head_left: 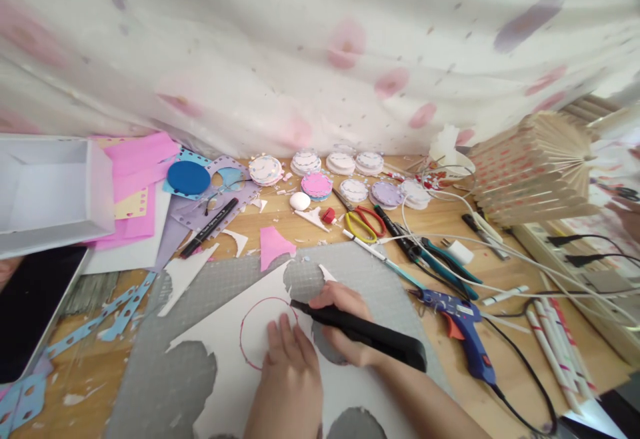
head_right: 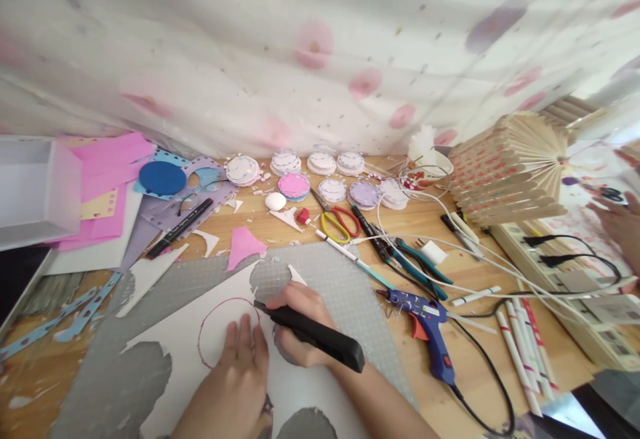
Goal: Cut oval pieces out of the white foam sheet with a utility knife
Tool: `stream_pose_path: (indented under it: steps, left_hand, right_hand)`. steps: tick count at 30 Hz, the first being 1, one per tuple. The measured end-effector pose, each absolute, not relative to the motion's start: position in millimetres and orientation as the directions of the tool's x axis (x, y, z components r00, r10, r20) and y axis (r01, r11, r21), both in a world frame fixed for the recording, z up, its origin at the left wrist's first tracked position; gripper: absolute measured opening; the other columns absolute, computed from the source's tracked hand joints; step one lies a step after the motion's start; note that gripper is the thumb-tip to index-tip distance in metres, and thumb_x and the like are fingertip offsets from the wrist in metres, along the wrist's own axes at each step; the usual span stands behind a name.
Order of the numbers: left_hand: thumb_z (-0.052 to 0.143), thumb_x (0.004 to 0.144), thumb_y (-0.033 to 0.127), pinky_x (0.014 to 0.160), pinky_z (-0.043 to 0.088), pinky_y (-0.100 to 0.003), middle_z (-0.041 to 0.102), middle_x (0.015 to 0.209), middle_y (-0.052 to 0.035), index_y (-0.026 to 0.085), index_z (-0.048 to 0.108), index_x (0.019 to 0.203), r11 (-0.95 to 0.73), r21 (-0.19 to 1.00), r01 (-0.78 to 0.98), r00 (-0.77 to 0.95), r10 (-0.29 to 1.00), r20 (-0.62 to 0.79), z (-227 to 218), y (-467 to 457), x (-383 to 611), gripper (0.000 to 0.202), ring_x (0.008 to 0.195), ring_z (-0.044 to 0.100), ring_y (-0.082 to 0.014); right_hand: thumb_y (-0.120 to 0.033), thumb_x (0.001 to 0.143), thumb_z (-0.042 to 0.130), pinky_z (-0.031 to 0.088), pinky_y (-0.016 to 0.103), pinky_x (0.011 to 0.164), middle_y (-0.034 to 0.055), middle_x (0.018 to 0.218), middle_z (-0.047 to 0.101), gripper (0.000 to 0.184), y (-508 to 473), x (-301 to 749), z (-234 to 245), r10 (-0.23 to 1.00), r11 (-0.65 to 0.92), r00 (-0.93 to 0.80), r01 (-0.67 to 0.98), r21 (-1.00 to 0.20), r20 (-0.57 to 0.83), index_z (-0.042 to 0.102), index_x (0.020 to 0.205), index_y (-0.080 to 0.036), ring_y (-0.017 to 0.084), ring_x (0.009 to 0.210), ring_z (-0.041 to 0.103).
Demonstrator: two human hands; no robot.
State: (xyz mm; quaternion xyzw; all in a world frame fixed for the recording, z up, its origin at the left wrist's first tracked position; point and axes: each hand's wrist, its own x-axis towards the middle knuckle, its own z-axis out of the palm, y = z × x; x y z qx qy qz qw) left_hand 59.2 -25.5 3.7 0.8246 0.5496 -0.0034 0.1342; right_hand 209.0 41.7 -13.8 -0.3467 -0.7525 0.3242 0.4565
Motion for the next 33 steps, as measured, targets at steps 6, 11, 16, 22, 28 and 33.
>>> stream_pose_path:
  steps: [6, 11, 16, 22, 28, 33]
  left_hand:
    - [0.056, 0.083, 0.021, 0.101, 0.050, -0.043, 0.052, 0.142, -0.0156, 0.016, 0.059, 0.131, -0.533, 0.223, 0.816, 0.573, 0.795, -0.199, 29, -13, 0, 0.048, 0.129, 0.052, -0.0316]
    - [0.056, 0.089, 0.023, 0.109, 0.042, -0.042, 0.037, 0.154, -0.0053, 0.028, 0.049, 0.140, -0.557, 0.214, 0.803, 0.569, 0.823, 0.006, 8, -19, -28, 0.052, 0.141, 0.036, -0.0265]
    - [0.054, 0.090, 0.019, 0.109, 0.041, -0.040, 0.035, 0.155, -0.0043, 0.029, 0.043, 0.143, -0.505, 0.320, 0.801, 0.538, 0.843, -0.018, 1, -22, -29, 0.055, 0.143, 0.032, -0.0226]
    - [0.051, 0.090, 0.015, 0.108, 0.041, -0.043, 0.038, 0.153, -0.0064, 0.026, 0.047, 0.141, -0.448, 0.379, 0.810, 0.512, 0.855, -0.084, 6, -20, -24, 0.052, 0.143, 0.031, -0.0224]
    - [0.054, 0.089, 0.015, 0.109, 0.040, -0.044, 0.037, 0.154, -0.0061, 0.027, 0.047, 0.140, -0.428, 0.409, 0.806, 0.503, 0.860, -0.090, 4, -19, -26, 0.053, 0.143, 0.031, -0.0231]
    - [0.059, 0.088, 0.022, 0.107, 0.042, -0.046, 0.038, 0.153, -0.0065, 0.028, 0.048, 0.140, -0.461, 0.408, 0.788, 0.524, 0.850, -0.051, -2, -17, -29, 0.053, 0.141, 0.034, -0.0256]
  right_hand:
    - [-0.021, 0.068, 0.051, 0.039, 0.031, 0.054, 0.0012, 0.065, 0.054, 0.020, 39, 210, -16, 0.796, 0.584, -0.370, 0.260, -0.769, 0.479, 0.054, 0.088, -0.024, 0.019, 0.059, 0.050]
    - [-0.020, 0.066, 0.052, 0.035, 0.030, 0.053, 0.0003, 0.063, 0.051, 0.022, 36, 211, -17, 0.761, 0.626, -0.430, 0.292, -0.723, 0.486, 0.053, 0.087, -0.025, 0.019, 0.055, 0.047]
    - [-0.018, 0.063, 0.048, 0.033, 0.030, 0.052, -0.0011, 0.060, 0.048, 0.023, 32, 209, -15, 0.734, 0.660, -0.451, 0.302, -0.688, 0.507, 0.050, 0.084, -0.025, 0.018, 0.053, 0.046]
    - [-0.015, 0.057, 0.046, 0.027, 0.029, 0.050, -0.0041, 0.056, 0.036, 0.022, 26, 204, -12, 0.764, 0.635, -0.433, 0.377, -0.674, 0.477, 0.045, 0.076, -0.025, 0.015, 0.048, 0.036]
    - [-0.015, 0.058, 0.046, 0.027, 0.028, 0.052, -0.0044, 0.057, 0.033, 0.017, 21, 203, -12, 0.801, 0.590, -0.416, 0.432, -0.682, 0.430, 0.042, 0.072, -0.024, 0.014, 0.049, 0.035]
    - [-0.013, 0.065, 0.043, 0.028, 0.028, 0.053, -0.0040, 0.057, 0.034, 0.012, 19, 203, -16, 0.797, 0.598, -0.407, 0.428, -0.677, 0.447, 0.045, 0.072, -0.023, 0.014, 0.051, 0.036]
